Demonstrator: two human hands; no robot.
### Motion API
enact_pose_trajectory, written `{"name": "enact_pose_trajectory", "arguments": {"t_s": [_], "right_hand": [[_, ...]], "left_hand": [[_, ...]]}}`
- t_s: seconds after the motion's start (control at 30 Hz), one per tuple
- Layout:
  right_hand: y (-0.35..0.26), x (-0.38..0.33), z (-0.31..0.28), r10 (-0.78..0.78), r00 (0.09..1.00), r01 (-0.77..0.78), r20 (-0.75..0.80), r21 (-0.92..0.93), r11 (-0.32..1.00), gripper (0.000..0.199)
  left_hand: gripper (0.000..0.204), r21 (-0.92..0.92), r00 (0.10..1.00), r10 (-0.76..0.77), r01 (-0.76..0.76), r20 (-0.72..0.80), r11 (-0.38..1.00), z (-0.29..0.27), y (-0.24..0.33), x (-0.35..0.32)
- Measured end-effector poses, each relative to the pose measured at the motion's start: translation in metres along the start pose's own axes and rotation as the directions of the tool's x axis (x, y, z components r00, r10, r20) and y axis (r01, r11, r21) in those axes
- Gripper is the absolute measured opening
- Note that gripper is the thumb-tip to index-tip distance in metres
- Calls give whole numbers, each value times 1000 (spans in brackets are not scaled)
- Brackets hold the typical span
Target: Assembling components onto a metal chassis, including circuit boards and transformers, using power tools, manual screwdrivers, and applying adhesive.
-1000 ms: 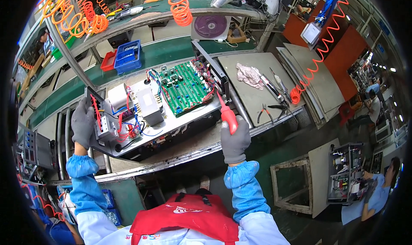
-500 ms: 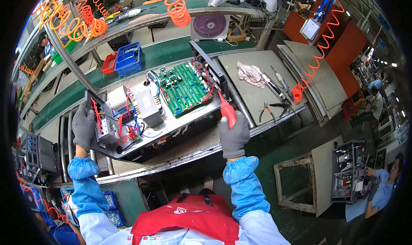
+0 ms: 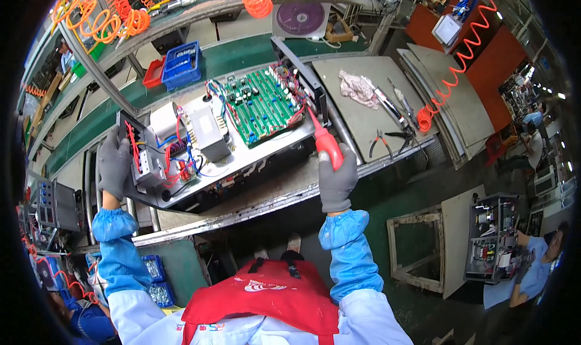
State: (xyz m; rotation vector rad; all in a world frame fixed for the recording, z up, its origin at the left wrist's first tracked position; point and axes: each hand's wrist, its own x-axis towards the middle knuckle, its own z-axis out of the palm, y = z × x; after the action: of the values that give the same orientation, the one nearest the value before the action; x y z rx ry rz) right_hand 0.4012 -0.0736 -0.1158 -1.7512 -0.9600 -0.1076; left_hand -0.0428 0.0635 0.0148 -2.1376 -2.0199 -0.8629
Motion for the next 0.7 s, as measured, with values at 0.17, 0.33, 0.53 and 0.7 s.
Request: {"name": "enact_pose_trajectory", "arguments": {"t_s": [0.17, 0.33, 0.53, 0.7], "right_hand": [[1, -25, -32, 17, 1000, -23, 25, 224, 974, 44], [54, -72, -25, 140, 976, -153, 167, 72, 986, 44], [93, -70, 37, 304, 920, -256, 246, -209, 944, 45], [106, -63, 66, 260, 939, -194, 224, -277, 941, 46]], "left_hand": [[44, 57, 997, -74, 71, 36, 996, -3, 4, 1], [44, 100, 999, -41, 38, 21, 994, -3, 0, 3], [44, 80, 993, -88, 82, 81, 993, -7, 9, 3], [44, 96, 992, -103, 97, 67, 991, -3, 6, 2]]}}
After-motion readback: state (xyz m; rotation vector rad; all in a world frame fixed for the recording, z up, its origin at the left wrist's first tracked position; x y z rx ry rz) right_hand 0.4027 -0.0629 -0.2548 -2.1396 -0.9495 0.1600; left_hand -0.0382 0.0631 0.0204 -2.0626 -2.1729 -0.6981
